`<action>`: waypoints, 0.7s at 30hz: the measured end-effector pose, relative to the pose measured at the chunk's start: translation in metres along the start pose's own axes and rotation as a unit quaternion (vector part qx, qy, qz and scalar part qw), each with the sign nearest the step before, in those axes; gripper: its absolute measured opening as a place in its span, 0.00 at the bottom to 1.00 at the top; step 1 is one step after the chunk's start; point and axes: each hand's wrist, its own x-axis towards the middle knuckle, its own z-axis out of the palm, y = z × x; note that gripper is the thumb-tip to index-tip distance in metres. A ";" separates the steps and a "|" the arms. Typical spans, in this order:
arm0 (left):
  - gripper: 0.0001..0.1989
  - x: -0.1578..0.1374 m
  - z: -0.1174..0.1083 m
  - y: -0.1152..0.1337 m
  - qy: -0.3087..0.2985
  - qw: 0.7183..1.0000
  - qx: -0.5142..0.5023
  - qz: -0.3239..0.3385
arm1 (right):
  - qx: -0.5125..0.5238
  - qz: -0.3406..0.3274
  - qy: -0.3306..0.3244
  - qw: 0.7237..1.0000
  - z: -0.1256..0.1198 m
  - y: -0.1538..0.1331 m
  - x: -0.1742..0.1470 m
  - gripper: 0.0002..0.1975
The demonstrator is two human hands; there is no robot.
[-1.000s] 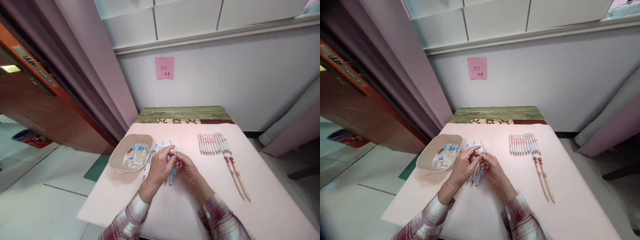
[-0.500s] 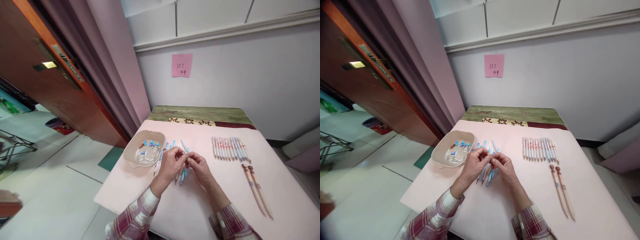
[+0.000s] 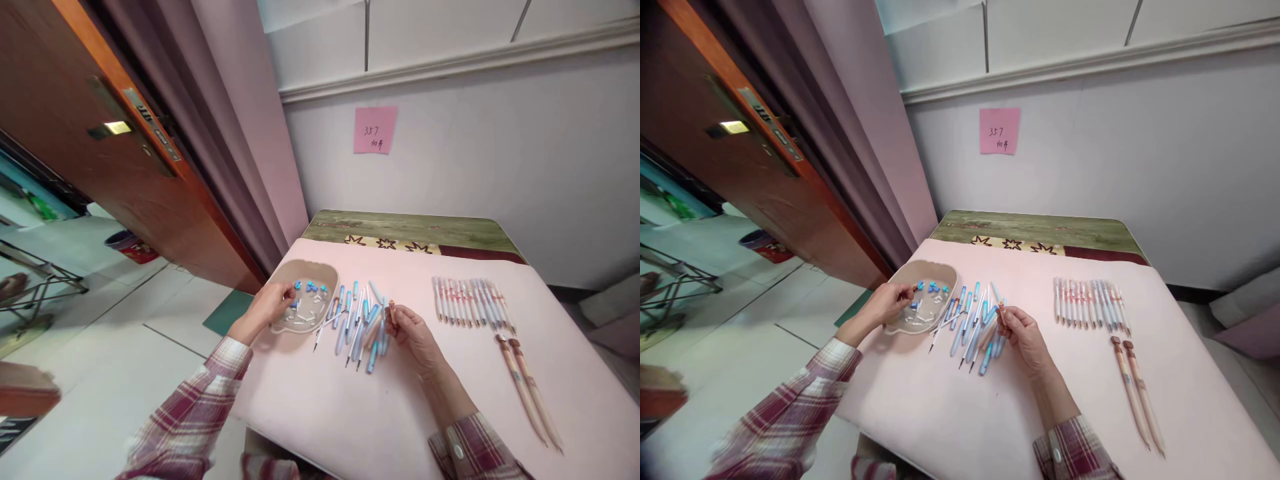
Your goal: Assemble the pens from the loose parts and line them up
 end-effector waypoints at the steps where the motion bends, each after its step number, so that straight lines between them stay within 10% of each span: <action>1: 0.04 0.001 0.004 -0.007 -0.011 1.000 0.014 -0.001 | -0.003 0.004 -0.006 1.000 0.000 0.001 0.000 0.15; 21: 0.06 0.010 0.023 -0.005 -0.084 0.996 0.029 -0.029 | 0.009 0.006 -0.005 1.000 -0.003 0.010 0.003 0.14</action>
